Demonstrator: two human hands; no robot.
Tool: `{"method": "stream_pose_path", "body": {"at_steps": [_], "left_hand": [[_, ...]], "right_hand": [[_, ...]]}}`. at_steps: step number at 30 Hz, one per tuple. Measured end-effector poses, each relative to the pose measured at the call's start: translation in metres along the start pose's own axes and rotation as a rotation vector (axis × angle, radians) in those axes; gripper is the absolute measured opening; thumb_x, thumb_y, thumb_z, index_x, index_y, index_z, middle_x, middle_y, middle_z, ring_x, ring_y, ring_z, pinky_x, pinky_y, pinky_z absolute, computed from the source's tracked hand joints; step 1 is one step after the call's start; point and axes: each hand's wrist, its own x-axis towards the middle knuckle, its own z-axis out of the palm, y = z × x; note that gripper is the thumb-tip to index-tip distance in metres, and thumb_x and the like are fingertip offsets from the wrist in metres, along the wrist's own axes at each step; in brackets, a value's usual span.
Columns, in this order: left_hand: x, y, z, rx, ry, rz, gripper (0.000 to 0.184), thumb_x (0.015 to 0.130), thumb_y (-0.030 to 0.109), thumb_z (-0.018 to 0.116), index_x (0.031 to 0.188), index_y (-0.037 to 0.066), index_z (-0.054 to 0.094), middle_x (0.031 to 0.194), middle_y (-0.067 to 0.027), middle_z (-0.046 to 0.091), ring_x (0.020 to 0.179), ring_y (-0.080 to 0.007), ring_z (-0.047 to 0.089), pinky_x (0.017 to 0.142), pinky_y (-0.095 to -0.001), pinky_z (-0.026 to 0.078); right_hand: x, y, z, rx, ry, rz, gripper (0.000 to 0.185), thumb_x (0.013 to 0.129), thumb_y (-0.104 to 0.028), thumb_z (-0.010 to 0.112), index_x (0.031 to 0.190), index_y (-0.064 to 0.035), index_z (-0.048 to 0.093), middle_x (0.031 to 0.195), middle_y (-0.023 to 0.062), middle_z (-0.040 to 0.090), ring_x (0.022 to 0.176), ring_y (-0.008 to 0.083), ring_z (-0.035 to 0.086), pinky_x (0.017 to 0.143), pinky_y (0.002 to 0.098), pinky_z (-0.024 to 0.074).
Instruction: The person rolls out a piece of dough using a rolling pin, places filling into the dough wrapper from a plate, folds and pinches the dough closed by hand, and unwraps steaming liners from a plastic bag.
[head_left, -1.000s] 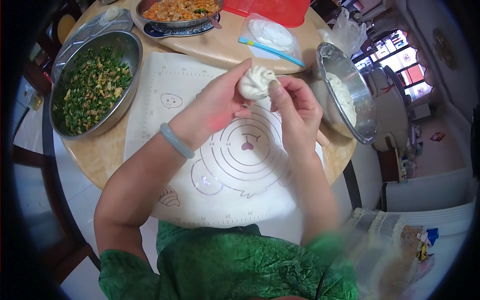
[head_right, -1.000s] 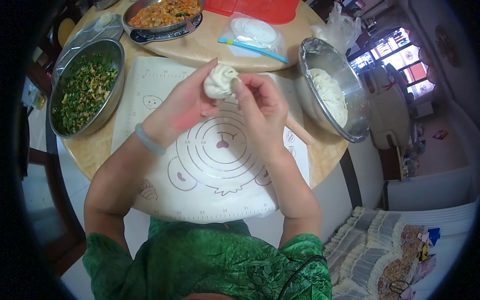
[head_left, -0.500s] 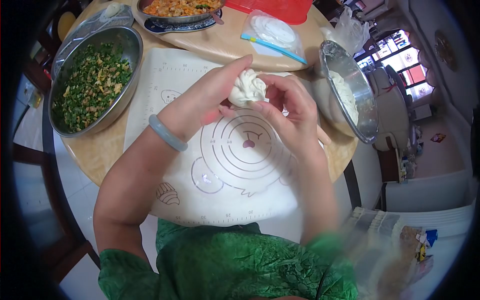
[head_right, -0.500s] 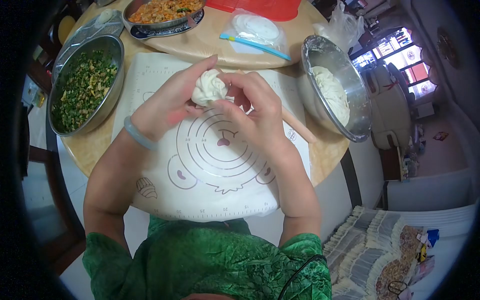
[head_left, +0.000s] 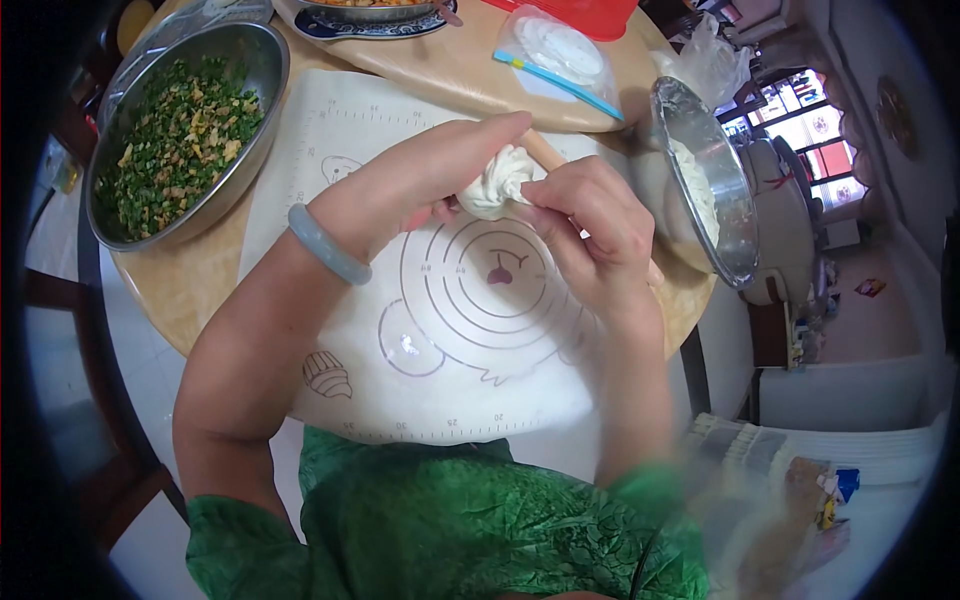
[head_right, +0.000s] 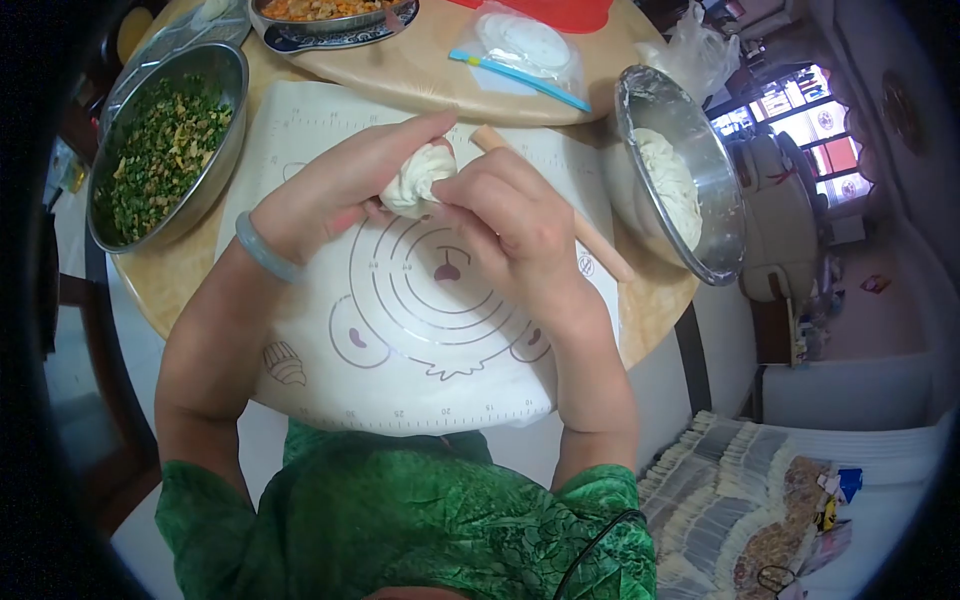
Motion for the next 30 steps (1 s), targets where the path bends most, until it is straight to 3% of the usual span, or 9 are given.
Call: {"method": "stream_pose_path", "body": {"at_steps": [3,6,9,12,18,22,25,27,30], "left_hand": [[0.004,-0.005,-0.005,0.024,-0.06,0.035,0.042,0.1,0.052,0.043,0.091,0.015,0.063,0.072,0.0051,0.059,0.053,-0.0037,0.051,0.039,-0.0209,0.029],[0.001,-0.004,-0.004,0.015,-0.084,0.025,0.045,0.101,0.051,0.041,0.092,0.013,0.063,0.074,0.0026,0.062,0.055,-0.0078,0.057,0.039,-0.022,0.034],[0.004,-0.003,-0.007,-0.1,-0.145,-0.013,0.046,0.103,0.049,0.038,0.094,0.011,0.063,0.077,0.0003,0.065,0.058,-0.0114,0.061,0.039,-0.0243,0.038],[0.016,-0.011,-0.009,-0.281,-0.179,-0.028,0.046,0.104,0.047,0.036,0.094,0.011,0.063,0.079,-0.0001,0.067,0.061,-0.0125,0.063,0.041,-0.0265,0.041],[0.017,-0.01,-0.009,-0.423,-0.148,-0.069,0.041,0.104,0.043,0.038,0.097,0.012,0.063,0.082,0.0006,0.067,0.066,-0.0129,0.064,0.044,-0.0289,0.042],[0.02,-0.013,-0.01,-0.484,-0.111,-0.054,0.036,0.104,0.041,0.041,0.103,0.012,0.061,0.089,-0.0015,0.068,0.072,-0.0151,0.066,0.047,-0.0295,0.043],[0.024,-0.016,-0.012,-0.534,-0.034,-0.021,0.033,0.104,0.04,0.043,0.107,0.011,0.059,0.093,-0.0041,0.068,0.08,-0.0177,0.066,0.055,-0.0321,0.047],[0.028,-0.02,-0.014,-0.585,0.01,0.054,0.033,0.104,0.039,0.043,0.107,0.01,0.059,0.095,-0.0051,0.067,0.085,-0.0186,0.066,0.063,-0.034,0.049],[0.026,-0.02,-0.01,-0.601,0.077,0.202,0.033,0.104,0.038,0.043,0.106,0.009,0.058,0.098,-0.0062,0.065,0.089,-0.0185,0.064,0.072,-0.0355,0.05]], "right_hand": [[0.001,-0.003,0.001,-0.018,-0.007,-0.025,0.022,0.071,0.005,0.075,0.09,-0.003,0.068,0.082,0.0091,0.061,0.07,0.0238,0.061,0.062,0.0312,0.0502],[-0.001,-0.001,0.002,-0.051,0.007,-0.01,0.029,0.073,0.004,0.074,0.1,-0.0029,0.067,0.083,0.0083,0.06,0.07,0.0207,0.061,0.062,0.0302,0.0505],[-0.002,-0.009,0.005,0.184,0.061,0.309,0.042,0.075,0.002,0.075,0.115,-0.0027,0.063,0.089,0.0071,0.06,0.071,0.015,0.06,0.062,0.0274,0.0499],[-0.01,0.01,0.004,0.298,0.031,0.331,0.052,0.077,0.001,0.076,0.126,-0.0018,0.057,0.095,0.0053,0.06,0.073,0.01,0.058,0.064,0.0237,0.0489],[-0.007,0.007,0.003,0.645,0.053,0.577,0.041,0.083,-0.001,0.075,0.121,0.0014,0.061,0.098,0.0014,0.06,0.079,0.0068,0.057,0.072,0.0211,0.0485],[-0.009,0.008,-0.005,0.725,0.026,0.684,0.026,0.089,-0.002,0.07,0.114,0.0028,0.064,0.103,0.0035,0.062,0.088,0.0067,0.057,0.077,0.0221,0.0494],[-0.003,0.0,-0.005,0.768,0.061,0.707,0.021,0.092,-0.004,0.067,0.111,0.0039,0.065,0.101,0.0052,0.065,0.089,0.0077,0.059,0.079,0.023,0.0498],[-0.004,0.003,-0.002,0.701,0.111,0.634,0.023,0.093,-0.006,0.068,0.112,0.0044,0.064,0.096,0.0057,0.066,0.087,0.0086,0.06,0.079,0.0235,0.0501],[-0.002,-0.001,0.01,0.666,0.269,0.688,0.024,0.093,-0.008,0.068,0.113,0.0045,0.063,0.092,0.005,0.066,0.085,0.0087,0.061,0.079,0.0235,0.0499]]}}
